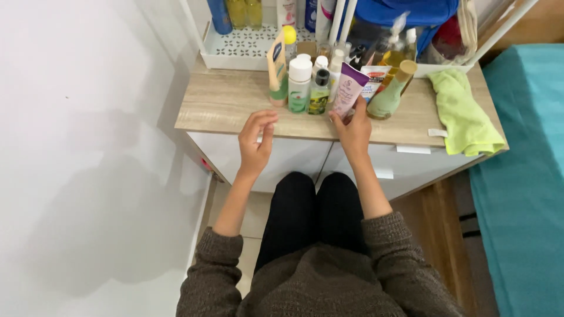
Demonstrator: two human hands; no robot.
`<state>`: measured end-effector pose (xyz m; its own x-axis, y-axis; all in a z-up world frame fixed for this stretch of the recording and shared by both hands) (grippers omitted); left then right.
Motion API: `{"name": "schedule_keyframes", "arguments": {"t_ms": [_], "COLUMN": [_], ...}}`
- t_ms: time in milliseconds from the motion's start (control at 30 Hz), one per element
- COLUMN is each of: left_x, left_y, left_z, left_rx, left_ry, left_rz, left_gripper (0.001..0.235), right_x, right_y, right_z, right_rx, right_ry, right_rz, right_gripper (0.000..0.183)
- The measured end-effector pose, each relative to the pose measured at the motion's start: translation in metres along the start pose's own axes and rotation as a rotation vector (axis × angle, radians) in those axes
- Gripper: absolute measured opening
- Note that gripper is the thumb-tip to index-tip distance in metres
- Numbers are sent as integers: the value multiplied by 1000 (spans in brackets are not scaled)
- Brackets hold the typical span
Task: Organizing various skincare and cosmetic products on a storage shelf.
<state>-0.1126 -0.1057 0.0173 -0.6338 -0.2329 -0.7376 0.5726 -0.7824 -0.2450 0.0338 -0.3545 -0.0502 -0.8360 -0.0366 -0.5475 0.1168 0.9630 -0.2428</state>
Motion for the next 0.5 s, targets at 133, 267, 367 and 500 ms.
{"name": "schedule_keyframes", "arguments": {"t_ms": [133,267,367,500], "left_x": [4,-2,-5,-18], "left_y": [-5,-9,-12,-19], "left_z": [-43,-75,-87,-97], "left_rx": [67,126,160,162], "left_ry": [-97,-125,-120,-101], "left_rz": [2,28,44,70], "left_gripper": [13,14,13,14], "right_x": [-7,-6,-4,-9], "right_y": [0,5,5,5], "right_z": [-6,8,2,-18], "right_rx": [-84,-166,-159,-62], "right_ry": [-43,-89,-97,-110], "right_rz": [20,-17,-44,-51], "right_gripper": [73,59,50,39]}}
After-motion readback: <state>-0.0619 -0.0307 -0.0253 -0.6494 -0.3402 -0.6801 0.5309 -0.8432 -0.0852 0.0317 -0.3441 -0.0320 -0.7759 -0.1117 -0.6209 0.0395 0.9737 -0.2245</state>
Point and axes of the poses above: each hand's wrist, its own x-axis away from the middle knuckle, its own y-axis out of the palm, z = x × y, the point moved 10 cm from there along -x, towards the middle knuckle, and after that the axes turned 15 degrees about -x, right-handed, at the moved point
